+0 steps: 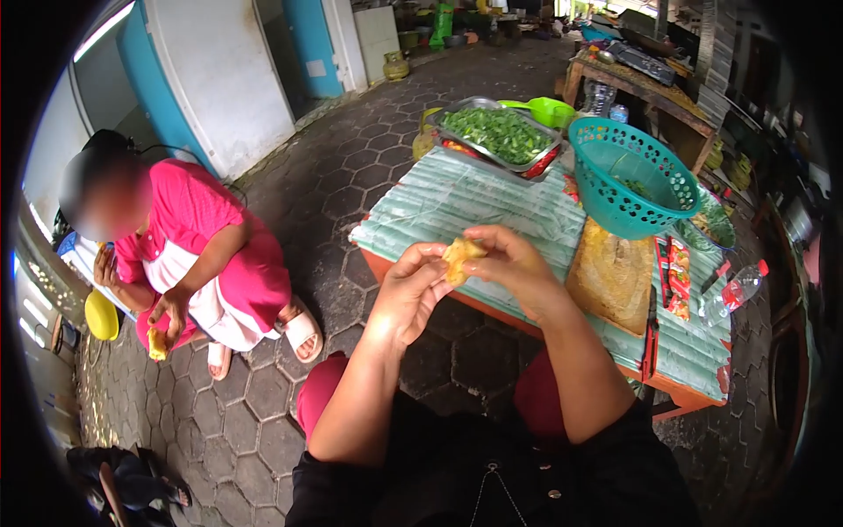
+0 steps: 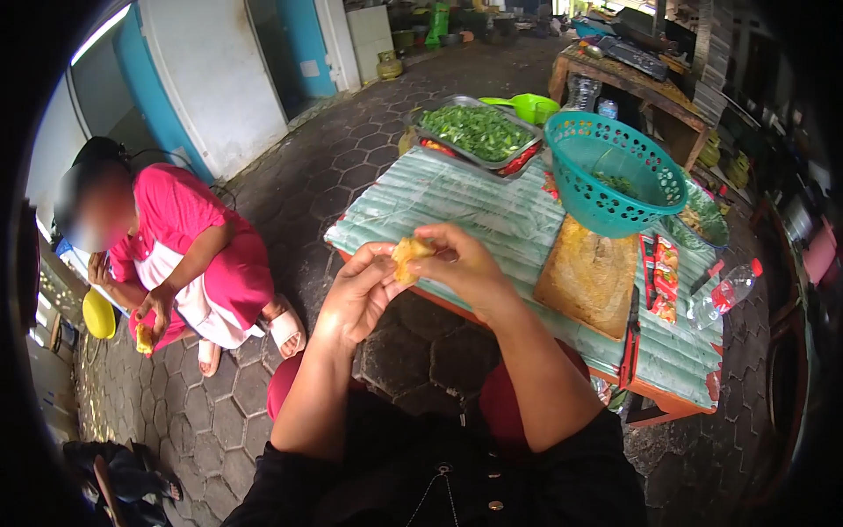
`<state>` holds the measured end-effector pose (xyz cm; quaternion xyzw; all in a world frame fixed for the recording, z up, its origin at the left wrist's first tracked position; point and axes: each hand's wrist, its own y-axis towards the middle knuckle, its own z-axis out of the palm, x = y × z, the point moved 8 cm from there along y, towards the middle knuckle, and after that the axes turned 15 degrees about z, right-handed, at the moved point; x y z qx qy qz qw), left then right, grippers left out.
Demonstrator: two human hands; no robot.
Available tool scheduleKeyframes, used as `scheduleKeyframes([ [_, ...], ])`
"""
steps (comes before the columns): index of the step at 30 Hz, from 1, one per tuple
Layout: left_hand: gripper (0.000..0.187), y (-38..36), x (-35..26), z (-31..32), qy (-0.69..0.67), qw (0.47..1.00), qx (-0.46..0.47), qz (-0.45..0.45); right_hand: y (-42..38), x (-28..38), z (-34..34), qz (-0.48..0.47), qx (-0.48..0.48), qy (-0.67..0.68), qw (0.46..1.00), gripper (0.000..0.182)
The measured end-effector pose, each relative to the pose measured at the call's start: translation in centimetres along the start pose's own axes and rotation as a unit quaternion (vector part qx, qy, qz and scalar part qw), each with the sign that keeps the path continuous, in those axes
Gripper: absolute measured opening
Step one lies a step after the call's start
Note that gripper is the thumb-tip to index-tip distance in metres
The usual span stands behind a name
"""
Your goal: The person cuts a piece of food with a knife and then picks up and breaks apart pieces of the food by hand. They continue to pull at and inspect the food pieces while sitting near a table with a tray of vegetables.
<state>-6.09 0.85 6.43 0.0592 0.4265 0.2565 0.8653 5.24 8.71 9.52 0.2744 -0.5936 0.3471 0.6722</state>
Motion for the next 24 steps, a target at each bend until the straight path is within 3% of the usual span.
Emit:
scheduleKeyframes([
  [11,0.014,-0.2,1.0,0.5,0.016,1.000,-0.015,-0.016,0.6,-0.9,-0.4,0.008,-0.015,-0.087,0.996,0.035],
  [16,0.016,-0.1,0.9,0.6,0.005,1.000,-0.009,-0.007,-0.1,0.4,-0.2,-0.033,-0.077,-0.204,0.975,0.031],
  [24,0.019,-0.1,0.9,-0.3,-0.020,0.999,-0.048,0.000,-0.3,0.8,-0.6,-0.077,-0.116,-0.190,0.972,0.029],
])
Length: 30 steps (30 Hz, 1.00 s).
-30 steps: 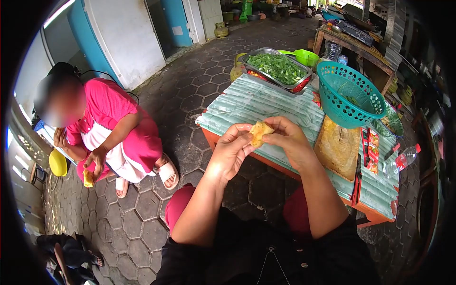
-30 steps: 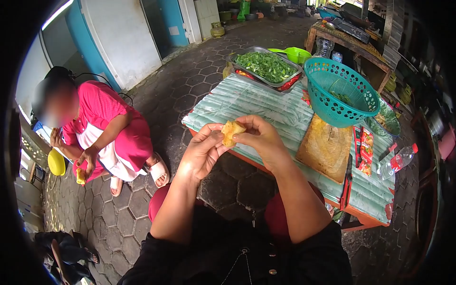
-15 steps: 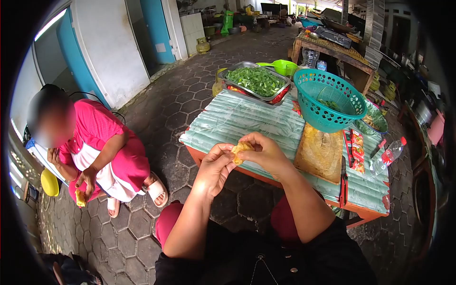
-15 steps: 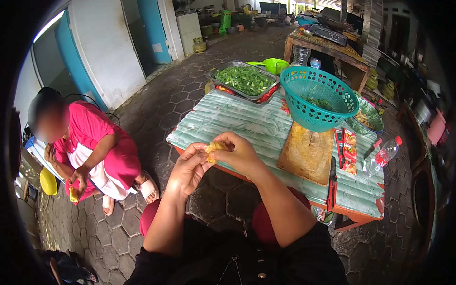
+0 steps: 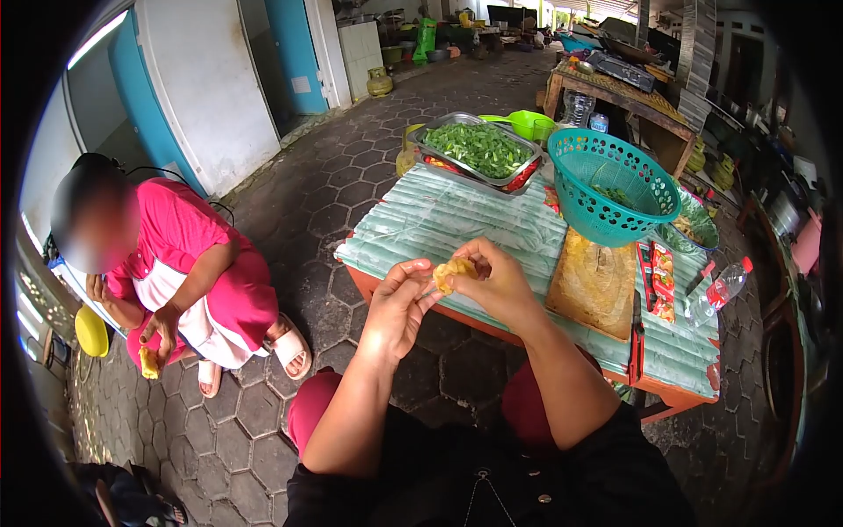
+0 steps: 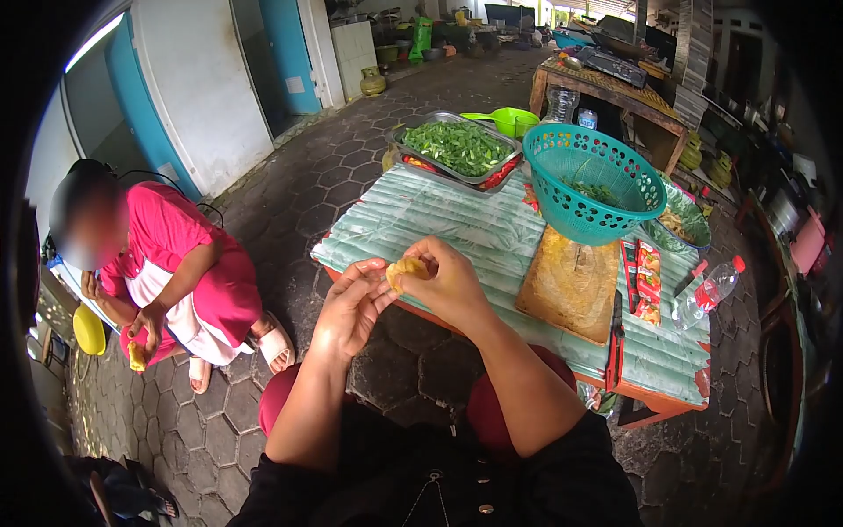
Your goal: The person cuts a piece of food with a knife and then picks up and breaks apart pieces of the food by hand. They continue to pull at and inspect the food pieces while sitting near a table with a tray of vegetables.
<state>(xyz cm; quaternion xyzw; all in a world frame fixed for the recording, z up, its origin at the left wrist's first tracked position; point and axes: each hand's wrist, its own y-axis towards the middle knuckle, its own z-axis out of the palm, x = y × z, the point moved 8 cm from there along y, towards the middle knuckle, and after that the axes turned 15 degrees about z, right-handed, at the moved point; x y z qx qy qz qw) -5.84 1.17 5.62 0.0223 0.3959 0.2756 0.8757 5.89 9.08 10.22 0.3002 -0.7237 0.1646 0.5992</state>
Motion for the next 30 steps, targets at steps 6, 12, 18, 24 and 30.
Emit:
scheduleKeyframes([
  [6,0.029,0.2,-0.3,-1.4,0.155,0.986,-0.024,0.053,0.2,0.0,-0.7,-0.009,-0.042,0.003,0.999,0.032],
  [12,0.041,0.0,-0.6,-0.8,0.371,0.920,0.049,0.117,0.0,0.3,-0.8,-0.019,-0.051,0.009,0.998,0.031],
  [18,0.049,-0.7,-0.9,2.0,0.412,0.900,0.114,0.085,0.2,0.0,-0.8,-0.002,-0.044,0.014,0.999,0.030],
  [24,0.051,-1.3,-2.9,4.6,0.584,0.757,0.166,0.243,0.4,-1.0,-0.4,0.027,-0.001,0.098,0.995,0.029],
  [30,0.044,-1.4,-3.3,4.7,0.609,0.751,0.139,0.212,0.4,-0.8,-0.1,0.054,0.048,0.150,0.986,0.028],
])
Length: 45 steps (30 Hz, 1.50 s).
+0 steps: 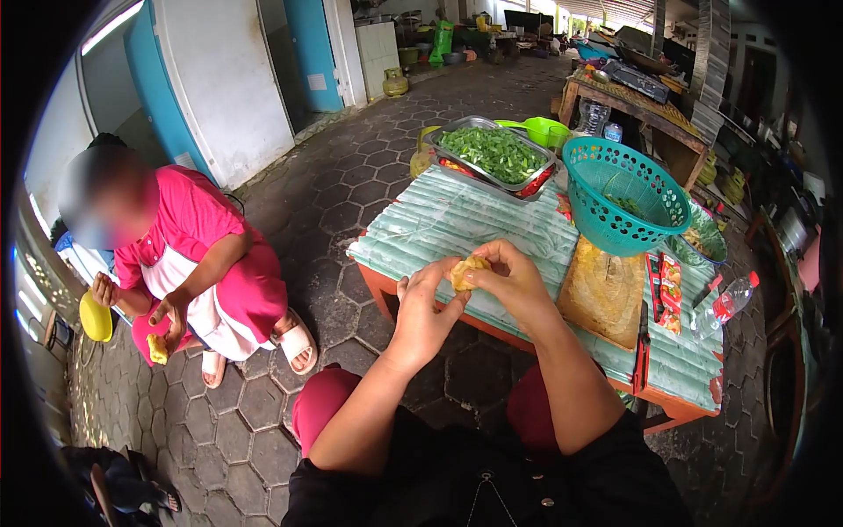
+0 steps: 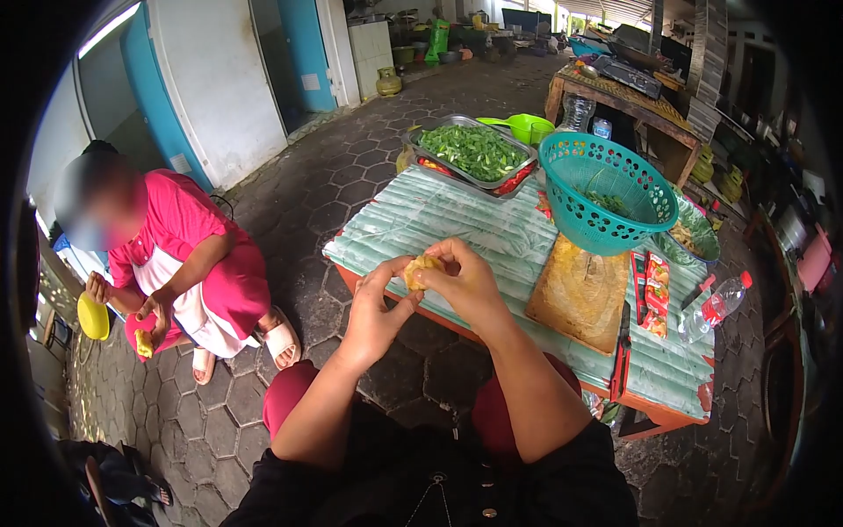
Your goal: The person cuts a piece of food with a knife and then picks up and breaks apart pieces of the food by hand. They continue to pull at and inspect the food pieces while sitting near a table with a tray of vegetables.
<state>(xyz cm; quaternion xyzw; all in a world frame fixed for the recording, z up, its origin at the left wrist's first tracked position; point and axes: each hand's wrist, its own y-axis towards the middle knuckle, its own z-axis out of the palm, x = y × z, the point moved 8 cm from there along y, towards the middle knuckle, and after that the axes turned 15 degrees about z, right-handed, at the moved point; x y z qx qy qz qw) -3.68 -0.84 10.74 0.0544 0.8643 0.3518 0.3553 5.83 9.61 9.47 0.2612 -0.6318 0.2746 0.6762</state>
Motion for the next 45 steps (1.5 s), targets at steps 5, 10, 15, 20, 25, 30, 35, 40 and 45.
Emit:
scheduleKeyframes([
  [5,0.043,0.0,-0.3,-0.1,0.017,1.000,-0.008,0.023,0.0,-0.2,0.0,0.027,0.009,0.002,1.000,0.029],
  [10,0.041,-0.1,-0.2,-0.2,0.016,0.999,-0.023,0.018,-0.3,0.2,0.3,0.035,0.001,-0.029,0.999,0.032],
  [15,0.041,-0.2,-0.2,-0.1,0.021,0.999,-0.027,0.025,0.4,-0.8,0.0,0.008,-0.005,-0.038,0.999,0.033],
  [20,0.041,-0.2,-0.5,0.1,0.056,0.997,-0.023,0.046,0.2,-0.4,0.0,-0.023,-0.022,-0.076,0.997,0.033],
  [25,0.041,-0.3,0.2,0.6,-0.062,0.998,-0.009,-0.010,-0.3,0.3,0.0,-0.030,-0.049,-0.125,0.991,0.029],
  [30,0.038,-1.1,3.1,2.0,-0.317,0.942,-0.018,-0.112,-0.4,0.6,-0.1,-0.047,-0.077,-0.150,0.985,0.029],
  [35,0.042,-1.7,3.9,1.6,-0.382,0.891,-0.044,-0.239,-1.7,2.8,0.8,-0.152,-0.105,-0.242,0.953,0.028],
  [40,0.048,-2.9,5.9,2.5,-0.401,0.859,-0.044,-0.316,-2.6,3.6,2.2,-0.218,-0.097,-0.315,0.919,0.028],
  [45,0.038,-2.8,5.9,2.7,-0.453,0.828,-0.044,-0.327,-2.9,4.1,2.9,-0.238,-0.082,-0.334,0.908,0.029],
])
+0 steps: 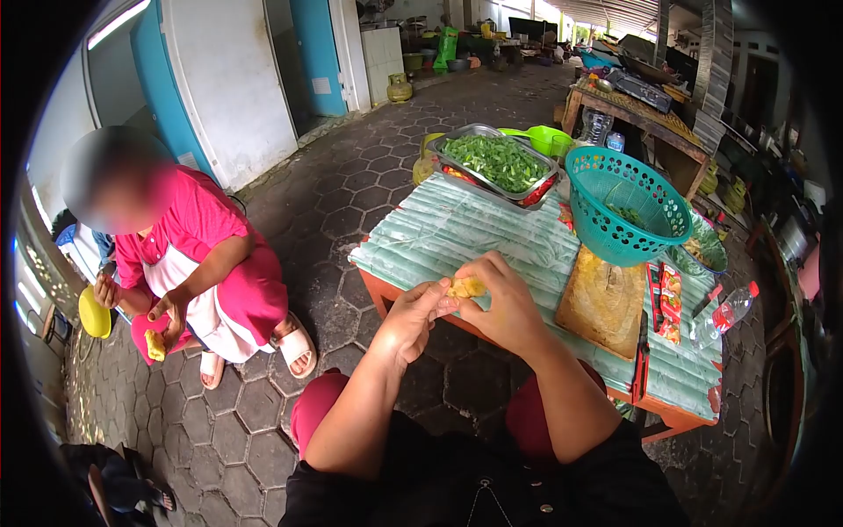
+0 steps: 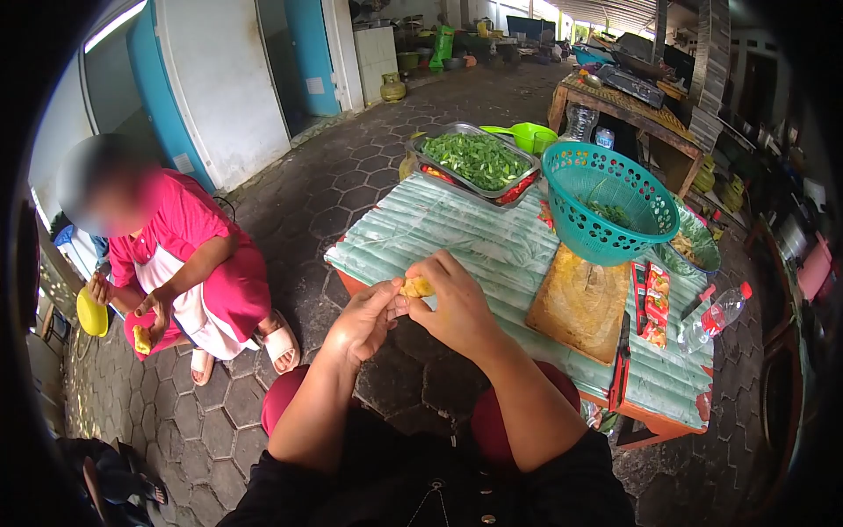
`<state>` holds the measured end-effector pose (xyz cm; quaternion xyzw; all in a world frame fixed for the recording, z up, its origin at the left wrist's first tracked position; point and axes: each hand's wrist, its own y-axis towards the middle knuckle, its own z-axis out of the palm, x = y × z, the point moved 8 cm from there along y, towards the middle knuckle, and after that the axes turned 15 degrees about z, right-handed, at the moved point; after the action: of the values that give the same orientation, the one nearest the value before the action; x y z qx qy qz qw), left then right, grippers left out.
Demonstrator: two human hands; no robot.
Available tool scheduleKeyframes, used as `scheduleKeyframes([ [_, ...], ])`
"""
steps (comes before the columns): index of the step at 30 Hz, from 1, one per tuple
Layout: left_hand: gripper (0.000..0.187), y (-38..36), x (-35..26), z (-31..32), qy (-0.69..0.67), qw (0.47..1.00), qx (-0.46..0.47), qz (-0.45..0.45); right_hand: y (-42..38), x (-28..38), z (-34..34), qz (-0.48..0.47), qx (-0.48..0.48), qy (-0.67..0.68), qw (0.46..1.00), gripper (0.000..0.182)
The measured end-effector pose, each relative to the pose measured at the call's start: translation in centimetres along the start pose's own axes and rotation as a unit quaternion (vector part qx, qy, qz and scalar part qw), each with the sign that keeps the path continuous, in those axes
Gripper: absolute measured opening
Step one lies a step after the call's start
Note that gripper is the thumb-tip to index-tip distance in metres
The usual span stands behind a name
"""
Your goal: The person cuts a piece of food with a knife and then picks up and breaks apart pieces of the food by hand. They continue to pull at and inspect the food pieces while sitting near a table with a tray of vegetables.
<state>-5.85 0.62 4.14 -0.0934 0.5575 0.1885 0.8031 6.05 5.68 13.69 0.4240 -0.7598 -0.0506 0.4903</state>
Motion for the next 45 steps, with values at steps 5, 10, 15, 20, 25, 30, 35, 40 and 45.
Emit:
scheduleKeyframes([
  [5,0.034,0.3,0.1,0.1,-0.108,0.994,0.029,-0.004,-0.2,0.3,0.1,-0.021,-0.006,-0.001,1.000,0.036],
  [10,0.035,0.3,0.3,-0.1,-0.128,0.992,0.007,-0.003,-0.1,0.1,-0.1,0.013,-0.005,-0.012,1.000,0.043],
  [15,0.028,1.1,-0.2,-0.6,-0.157,0.986,0.011,0.061,0.1,-0.6,-0.2,0.055,-0.008,-0.019,0.998,0.045],
  [20,0.030,1.2,-0.6,-0.5,-0.189,0.977,-0.013,0.097,0.1,-1.2,0.2,0.085,0.013,0.009,0.996,0.050],
  [25,0.025,1.2,-1.1,-0.5,-0.198,0.974,-0.007,0.108,0.1,-1.0,0.1,0.090,0.022,0.040,0.995,0.051],
  [30,0.027,1.4,-1.0,-0.7,-0.169,0.977,-0.015,0.129,0.3,-1.7,0.2,0.114,0.021,0.079,0.990,0.051],
  [35,0.030,0.9,-1.2,-0.1,-0.130,0.979,-0.010,0.156,0.2,-3.0,0.4,0.171,0.026,0.097,0.980,0.046],
  [40,0.034,0.8,-1.7,0.7,-0.124,0.977,0.018,0.172,0.3,-3.1,0.4,0.158,0.023,0.129,0.979,0.042],
  [45,0.034,0.8,-1.7,0.8,-0.121,0.977,0.025,0.173,0.3,-3.3,0.4,0.143,0.022,0.140,0.980,0.041],
])
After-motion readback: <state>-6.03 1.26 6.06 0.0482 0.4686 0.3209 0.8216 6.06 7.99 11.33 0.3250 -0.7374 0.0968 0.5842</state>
